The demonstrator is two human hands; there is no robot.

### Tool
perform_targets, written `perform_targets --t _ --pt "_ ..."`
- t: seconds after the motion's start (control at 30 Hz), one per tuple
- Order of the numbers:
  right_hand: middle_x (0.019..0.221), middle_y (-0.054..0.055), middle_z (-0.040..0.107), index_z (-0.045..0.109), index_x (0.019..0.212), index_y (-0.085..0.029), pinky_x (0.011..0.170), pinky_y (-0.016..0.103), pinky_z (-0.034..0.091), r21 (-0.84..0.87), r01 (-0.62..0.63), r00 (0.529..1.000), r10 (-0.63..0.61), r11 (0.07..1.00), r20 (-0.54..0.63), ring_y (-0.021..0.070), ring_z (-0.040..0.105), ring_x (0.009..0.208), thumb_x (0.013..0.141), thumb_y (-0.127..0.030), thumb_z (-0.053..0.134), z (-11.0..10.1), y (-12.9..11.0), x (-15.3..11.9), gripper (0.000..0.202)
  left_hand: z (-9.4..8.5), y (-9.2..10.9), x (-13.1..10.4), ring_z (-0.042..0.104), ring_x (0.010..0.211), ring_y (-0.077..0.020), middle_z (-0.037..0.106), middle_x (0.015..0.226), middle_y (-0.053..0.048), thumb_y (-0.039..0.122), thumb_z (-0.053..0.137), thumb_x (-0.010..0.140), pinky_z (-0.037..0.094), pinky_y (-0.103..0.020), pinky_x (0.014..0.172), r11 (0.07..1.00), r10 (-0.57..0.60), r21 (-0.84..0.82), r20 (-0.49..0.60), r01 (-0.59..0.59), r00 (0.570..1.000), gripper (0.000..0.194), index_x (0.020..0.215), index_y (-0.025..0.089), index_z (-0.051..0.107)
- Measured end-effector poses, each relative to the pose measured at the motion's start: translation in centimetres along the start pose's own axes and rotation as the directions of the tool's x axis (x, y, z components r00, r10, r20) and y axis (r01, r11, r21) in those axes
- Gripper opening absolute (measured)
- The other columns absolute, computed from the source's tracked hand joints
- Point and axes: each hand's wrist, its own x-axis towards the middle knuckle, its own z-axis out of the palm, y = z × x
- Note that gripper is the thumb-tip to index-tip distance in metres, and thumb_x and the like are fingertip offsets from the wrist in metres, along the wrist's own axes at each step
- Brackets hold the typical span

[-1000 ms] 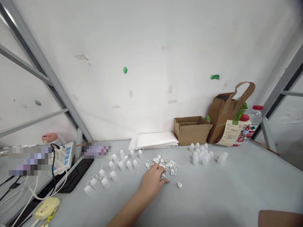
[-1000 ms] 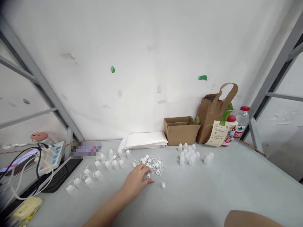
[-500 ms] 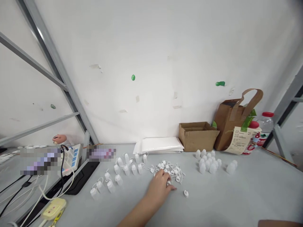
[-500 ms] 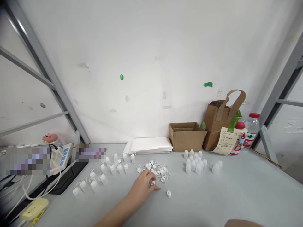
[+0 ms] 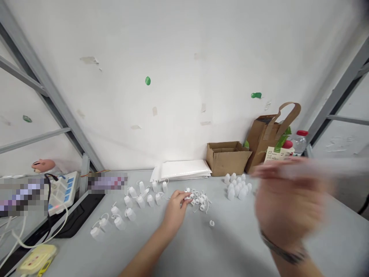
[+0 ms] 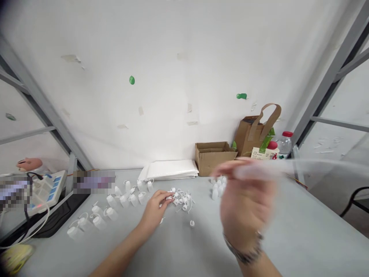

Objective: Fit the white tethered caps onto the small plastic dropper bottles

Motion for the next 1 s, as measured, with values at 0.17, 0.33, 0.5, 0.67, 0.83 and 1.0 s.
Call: perform_targets --t 0.17,0.33,0.5,0.67,0.83,1.0 --pt "0.074 0.002 0.059 0.056 0.086 -0.019 0.065 0.030 0.046 -0.159 -0.369 0.866 0.401 0.916 0.299 0.0162 0.055 0.068 0.083 -0.033 0.055 3.0 5.3 -4.6 0.014 -0.4 0.9 0.5 0.064 0.082 -0.0227 0.069 0.083 -0.007 0.037 0.067 0.064 0.047 -0.039 0.083 0.826 -0.236 -0.525 0.009 0.206 0.972 0.023 0.075 0.016 0.067" --pt "0.065 -0.001 0.058 0.060 0.080 -0.018 0.057 0.025 0.041 -0.328 -0.473 0.698 0.575 0.817 0.426 0.0140 0.049 0.059 0.079 -0.038 0.057 4.1 6.1 -8.6 0.020 -1.0 1.4 0.3 0.063 0.086 -0.0197 0.069 0.089 -0.007 0.036 0.073 0.061 0.043 -0.035 0.088 0.569 -0.338 -0.785 0.046 0.243 0.940 0.029 0.079 0.015 0.066" --pt "0.064 -0.001 0.058 0.061 0.078 -0.018 0.056 0.024 0.040 -0.371 -0.443 0.668 0.576 0.816 0.471 0.0131 0.048 0.057 0.078 -0.034 0.058 4.2 5.1 -8.7 0.016 -1.1 1.8 0.0 0.061 0.083 -0.0167 0.067 0.084 -0.005 0.037 0.072 0.061 0.043 -0.030 0.084 0.553 -0.359 -0.781 0.089 0.289 0.929 0.027 0.076 0.016 0.066" --pt "0.069 0.000 0.061 0.059 0.077 -0.019 0.057 0.025 0.042 -0.394 -0.346 0.692 0.515 0.851 0.505 0.0135 0.050 0.059 0.078 -0.028 0.057 3.9 4.8 -8.6 0.009 -0.8 1.7 -0.1 0.061 0.085 -0.0191 0.067 0.084 -0.006 0.039 0.070 0.062 0.043 -0.032 0.083 0.548 -0.352 -0.782 0.107 0.297 0.930 0.027 0.075 0.016 0.064" --pt "0.068 0.001 0.058 0.056 0.075 -0.019 0.059 0.026 0.043 -0.445 -0.230 0.715 0.460 0.866 0.526 0.0143 0.051 0.060 0.078 -0.025 0.056 3.8 4.4 -8.9 0.007 -0.7 1.4 -0.1 0.062 0.085 -0.0198 0.068 0.083 -0.005 0.034 0.070 0.062 0.043 -0.033 0.082 0.508 -0.340 -0.810 0.123 0.292 0.932 0.024 0.077 0.016 0.064" --pt "0.068 0.001 0.059 0.056 0.077 -0.020 0.057 0.026 0.043 -0.467 -0.217 0.744 0.455 0.857 0.489 0.0142 0.052 0.059 0.080 -0.024 0.053 3.9 4.5 -8.9 0.006 -0.6 1.3 -0.2 0.062 0.089 -0.0216 0.069 0.086 -0.007 0.036 0.070 0.064 0.042 -0.034 0.085 0.525 -0.319 -0.801 0.127 0.287 0.939 0.025 0.078 0.016 0.064"
